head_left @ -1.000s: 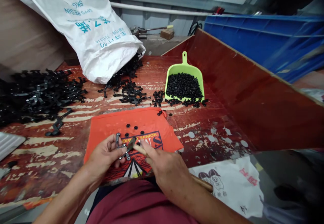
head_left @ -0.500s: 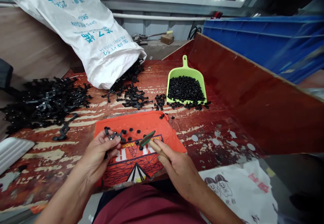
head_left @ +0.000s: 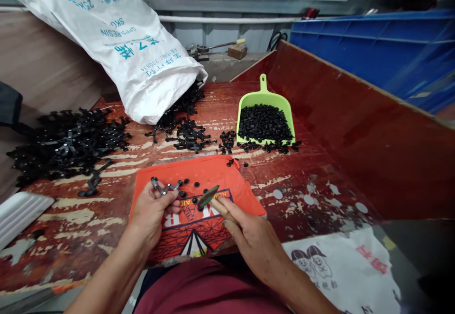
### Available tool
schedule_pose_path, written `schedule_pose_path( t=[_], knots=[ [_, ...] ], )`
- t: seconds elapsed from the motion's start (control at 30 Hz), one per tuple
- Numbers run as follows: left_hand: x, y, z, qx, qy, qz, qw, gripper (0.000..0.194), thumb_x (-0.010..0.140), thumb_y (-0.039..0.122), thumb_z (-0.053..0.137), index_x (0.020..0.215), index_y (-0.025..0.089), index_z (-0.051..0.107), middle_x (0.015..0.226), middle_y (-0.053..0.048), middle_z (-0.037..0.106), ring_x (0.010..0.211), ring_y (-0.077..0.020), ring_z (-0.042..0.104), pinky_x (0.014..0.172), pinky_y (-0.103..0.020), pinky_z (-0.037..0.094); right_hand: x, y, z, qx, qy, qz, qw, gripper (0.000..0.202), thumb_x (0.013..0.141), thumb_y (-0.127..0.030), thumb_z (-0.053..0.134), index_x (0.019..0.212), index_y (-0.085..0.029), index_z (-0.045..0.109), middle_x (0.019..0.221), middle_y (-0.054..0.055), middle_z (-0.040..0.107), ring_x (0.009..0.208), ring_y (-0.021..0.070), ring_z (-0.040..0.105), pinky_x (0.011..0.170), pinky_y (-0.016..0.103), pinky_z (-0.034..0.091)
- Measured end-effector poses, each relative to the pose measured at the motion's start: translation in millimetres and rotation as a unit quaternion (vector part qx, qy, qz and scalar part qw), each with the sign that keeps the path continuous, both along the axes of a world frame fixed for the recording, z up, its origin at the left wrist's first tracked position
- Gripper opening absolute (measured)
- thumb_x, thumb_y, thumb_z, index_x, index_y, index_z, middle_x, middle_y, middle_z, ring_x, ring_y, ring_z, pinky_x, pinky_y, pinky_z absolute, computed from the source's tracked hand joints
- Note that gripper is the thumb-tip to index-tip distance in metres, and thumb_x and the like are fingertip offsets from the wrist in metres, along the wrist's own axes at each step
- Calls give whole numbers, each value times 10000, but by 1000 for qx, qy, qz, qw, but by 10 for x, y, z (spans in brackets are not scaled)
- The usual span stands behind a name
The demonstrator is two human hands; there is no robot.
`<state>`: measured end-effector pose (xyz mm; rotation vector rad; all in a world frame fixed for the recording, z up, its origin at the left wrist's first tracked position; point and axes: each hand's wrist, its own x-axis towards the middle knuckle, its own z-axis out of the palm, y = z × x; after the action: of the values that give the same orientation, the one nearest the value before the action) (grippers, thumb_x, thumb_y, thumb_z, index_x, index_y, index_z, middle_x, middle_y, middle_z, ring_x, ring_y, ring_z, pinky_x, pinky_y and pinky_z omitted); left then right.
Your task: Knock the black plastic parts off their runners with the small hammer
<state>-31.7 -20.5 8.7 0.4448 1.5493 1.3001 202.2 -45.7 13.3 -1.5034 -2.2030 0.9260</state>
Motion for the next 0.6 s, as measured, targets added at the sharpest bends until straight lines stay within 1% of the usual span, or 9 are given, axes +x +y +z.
schedule_pose_path(
  t=[0.13, 0.27, 0.37, 0.43, 0.5, 0.57, 0.6],
  knots=[
    [11, -11, -47, 18, 4, 0, 1000, 481, 566, 130, 812, 836, 226, 426, 543, 82, 628, 418, -116, 628, 402, -163, 523, -20, 55, 65, -6, -43, 14, 999, 481, 1019, -246, 443, 1490, -346, 444, 1178, 32, 748, 1008, 220, 731, 917, 365, 561],
    [2, -1, -83, 17, 9, 3, 1000, 465, 569, 126, 802, 817, 222, 421, 534, 85, 609, 409, -116, 623, 392, -169, 521, -108, 200, 189, 65, -56, 39, 996, 480, 1028, -237, 402, 1503, -297, 432, 1160, 53, 750, 990, 211, 728, 936, 363, 548],
    [1, 5, -95, 11, 11, 4, 1000, 453, 579, 126, 796, 810, 221, 418, 533, 86, 600, 404, -111, 615, 386, -166, 516, -201, 287, 241, 109, -74, 57, 990, 475, 1031, -260, 415, 1505, -278, 430, 1118, 62, 758, 951, 221, 731, 888, 360, 562],
    [4, 1, -100, 16, 10, 5, 1000, 457, 580, 147, 803, 814, 222, 418, 522, 100, 578, 401, -105, 607, 387, -165, 515, -257, 304, 240, 136, -66, 64, 986, 479, 1034, -274, 413, 1513, -269, 417, 1117, 68, 755, 942, 226, 728, 850, 350, 567],
    [9, -9, -107, 30, 10, 2, 1000, 460, 584, 179, 808, 821, 223, 416, 519, 109, 568, 407, -99, 602, 397, -165, 519, -302, 296, 213, 162, -44, 62, 984, 498, 1043, -269, 388, 1540, -254, 366, 1145, 75, 745, 972, 217, 716, 878, 338, 551],
    [16, -20, -114, 43, 16, -3, 999, 462, 586, 205, 805, 826, 224, 412, 527, 106, 580, 413, -94, 599, 407, -166, 521, -334, 283, 173, 165, -51, 66, 983, 512, 1043, -256, 392, 1553, -270, 337, 1128, 65, 749, 965, 206, 716, 875, 315, 542],
    [21, -25, -117, 45, 20, -2, 999, 464, 583, 212, 802, 829, 225, 409, 530, 103, 586, 414, -94, 596, 408, -167, 520, -344, 280, 153, 155, -71, 73, 983, 516, 1039, -254, 410, 1549, -287, 342, 1095, 55, 758, 934, 204, 722, 836, 300, 547]
  ],
)
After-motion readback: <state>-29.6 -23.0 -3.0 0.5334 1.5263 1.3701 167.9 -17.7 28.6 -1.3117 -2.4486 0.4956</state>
